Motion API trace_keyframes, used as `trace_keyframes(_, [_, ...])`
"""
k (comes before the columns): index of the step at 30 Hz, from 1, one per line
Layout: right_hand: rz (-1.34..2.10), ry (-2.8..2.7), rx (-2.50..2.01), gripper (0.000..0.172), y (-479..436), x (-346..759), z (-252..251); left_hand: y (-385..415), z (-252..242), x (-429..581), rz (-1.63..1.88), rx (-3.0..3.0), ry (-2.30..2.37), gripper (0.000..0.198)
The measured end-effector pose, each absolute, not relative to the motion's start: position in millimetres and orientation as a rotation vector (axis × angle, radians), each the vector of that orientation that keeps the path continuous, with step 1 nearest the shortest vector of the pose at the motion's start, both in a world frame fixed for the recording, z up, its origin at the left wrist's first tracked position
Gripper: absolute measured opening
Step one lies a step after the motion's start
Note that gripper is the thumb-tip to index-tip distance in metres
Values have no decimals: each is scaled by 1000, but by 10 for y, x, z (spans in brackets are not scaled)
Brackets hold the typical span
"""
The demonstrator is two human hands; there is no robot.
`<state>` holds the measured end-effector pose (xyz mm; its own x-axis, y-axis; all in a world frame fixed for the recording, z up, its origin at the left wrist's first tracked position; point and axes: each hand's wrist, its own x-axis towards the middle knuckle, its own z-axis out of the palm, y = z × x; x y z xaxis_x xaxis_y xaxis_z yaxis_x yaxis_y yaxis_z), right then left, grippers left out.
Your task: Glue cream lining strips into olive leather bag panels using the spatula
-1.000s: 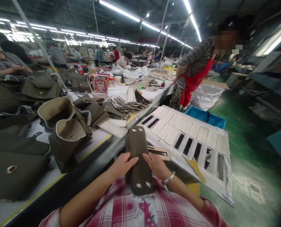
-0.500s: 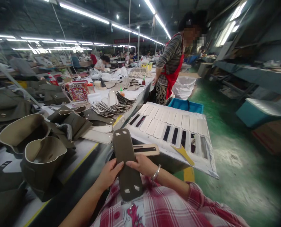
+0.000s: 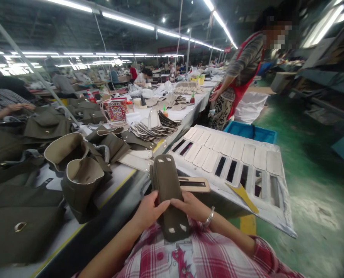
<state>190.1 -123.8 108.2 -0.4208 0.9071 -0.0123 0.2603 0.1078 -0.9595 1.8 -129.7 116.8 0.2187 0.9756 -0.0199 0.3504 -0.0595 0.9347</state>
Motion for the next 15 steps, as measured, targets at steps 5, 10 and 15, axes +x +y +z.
trace_keyframes(5, [1256, -1840, -1239, 37, -1233, 1887, 1073, -1297, 1178, -15, 677, 1852, 1327, 33])
trace_keyframes(10, [1273, -1878, -1300, 42, -1226, 1876, 1059, -1236, 1104, -39, 695, 1758, 1185, 33])
trace_keyframes(15, [1429, -1740, -1274, 42, -1220, 1842, 999, -1189, 1014, -52, 758, 1506, 995, 31])
